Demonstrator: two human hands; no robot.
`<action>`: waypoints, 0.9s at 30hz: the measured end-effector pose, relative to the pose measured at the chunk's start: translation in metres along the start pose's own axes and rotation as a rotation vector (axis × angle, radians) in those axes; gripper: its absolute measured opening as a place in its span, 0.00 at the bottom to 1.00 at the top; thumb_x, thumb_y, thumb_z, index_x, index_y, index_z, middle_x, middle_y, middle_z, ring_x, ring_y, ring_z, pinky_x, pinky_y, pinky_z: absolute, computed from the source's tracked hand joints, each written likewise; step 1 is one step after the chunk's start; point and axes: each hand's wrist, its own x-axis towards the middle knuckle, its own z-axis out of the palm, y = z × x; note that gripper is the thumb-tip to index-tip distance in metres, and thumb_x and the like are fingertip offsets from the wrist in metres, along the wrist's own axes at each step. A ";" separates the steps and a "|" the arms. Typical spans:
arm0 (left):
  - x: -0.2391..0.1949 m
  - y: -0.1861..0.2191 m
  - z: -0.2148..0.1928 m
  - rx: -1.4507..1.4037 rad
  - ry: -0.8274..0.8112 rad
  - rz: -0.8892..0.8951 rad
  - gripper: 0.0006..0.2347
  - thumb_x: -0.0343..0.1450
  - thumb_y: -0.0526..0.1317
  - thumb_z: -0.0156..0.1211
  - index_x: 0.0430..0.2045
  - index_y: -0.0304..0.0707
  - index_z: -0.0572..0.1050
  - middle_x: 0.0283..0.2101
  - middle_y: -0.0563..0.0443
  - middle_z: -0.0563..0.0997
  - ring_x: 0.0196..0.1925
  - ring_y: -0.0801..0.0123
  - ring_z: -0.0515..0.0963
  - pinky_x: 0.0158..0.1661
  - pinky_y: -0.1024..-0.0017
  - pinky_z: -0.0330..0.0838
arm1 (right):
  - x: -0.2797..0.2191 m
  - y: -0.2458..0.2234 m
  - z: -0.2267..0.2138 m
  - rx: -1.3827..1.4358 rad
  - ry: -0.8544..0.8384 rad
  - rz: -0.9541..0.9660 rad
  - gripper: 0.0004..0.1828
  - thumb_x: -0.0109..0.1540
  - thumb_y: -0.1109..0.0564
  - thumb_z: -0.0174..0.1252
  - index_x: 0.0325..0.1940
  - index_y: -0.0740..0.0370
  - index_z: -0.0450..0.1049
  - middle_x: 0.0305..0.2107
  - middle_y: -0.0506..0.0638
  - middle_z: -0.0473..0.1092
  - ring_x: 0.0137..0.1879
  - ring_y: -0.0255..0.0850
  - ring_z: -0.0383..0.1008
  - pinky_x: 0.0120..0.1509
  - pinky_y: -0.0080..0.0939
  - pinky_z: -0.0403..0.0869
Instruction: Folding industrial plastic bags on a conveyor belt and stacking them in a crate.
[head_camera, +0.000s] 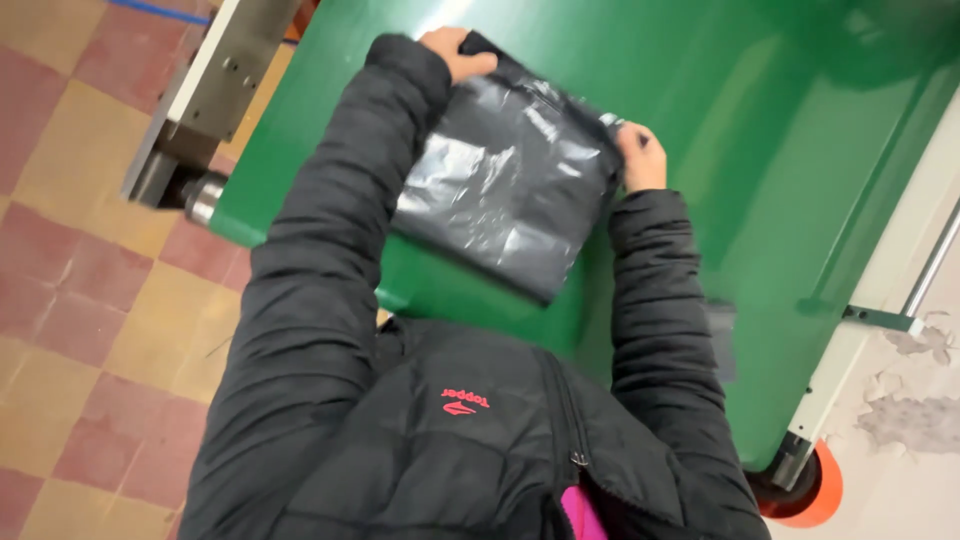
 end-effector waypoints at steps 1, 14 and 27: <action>-0.003 -0.005 0.001 0.001 -0.007 -0.004 0.15 0.70 0.49 0.69 0.41 0.36 0.81 0.37 0.43 0.84 0.38 0.56 0.83 0.42 0.63 0.75 | 0.001 -0.001 0.004 0.003 0.003 0.007 0.25 0.68 0.44 0.58 0.57 0.69 0.75 0.47 0.50 0.75 0.53 0.38 0.73 0.62 0.41 0.71; -0.053 0.093 0.008 0.705 0.274 0.138 0.15 0.67 0.43 0.70 0.43 0.39 0.75 0.42 0.47 0.78 0.46 0.53 0.78 0.38 0.59 0.73 | 0.022 -0.040 0.052 -1.087 -0.238 -0.350 0.27 0.51 0.50 0.76 0.43 0.66 0.70 0.33 0.60 0.73 0.40 0.59 0.75 0.45 0.53 0.74; -0.126 0.007 0.018 -1.385 -0.139 -0.688 0.44 0.68 0.74 0.22 0.66 0.36 0.64 0.64 0.40 0.77 0.64 0.50 0.77 0.58 0.54 0.66 | -0.172 -0.088 0.097 -1.028 -0.165 -0.835 0.14 0.50 0.66 0.67 0.34 0.58 0.70 0.34 0.53 0.68 0.45 0.54 0.67 0.50 0.52 0.64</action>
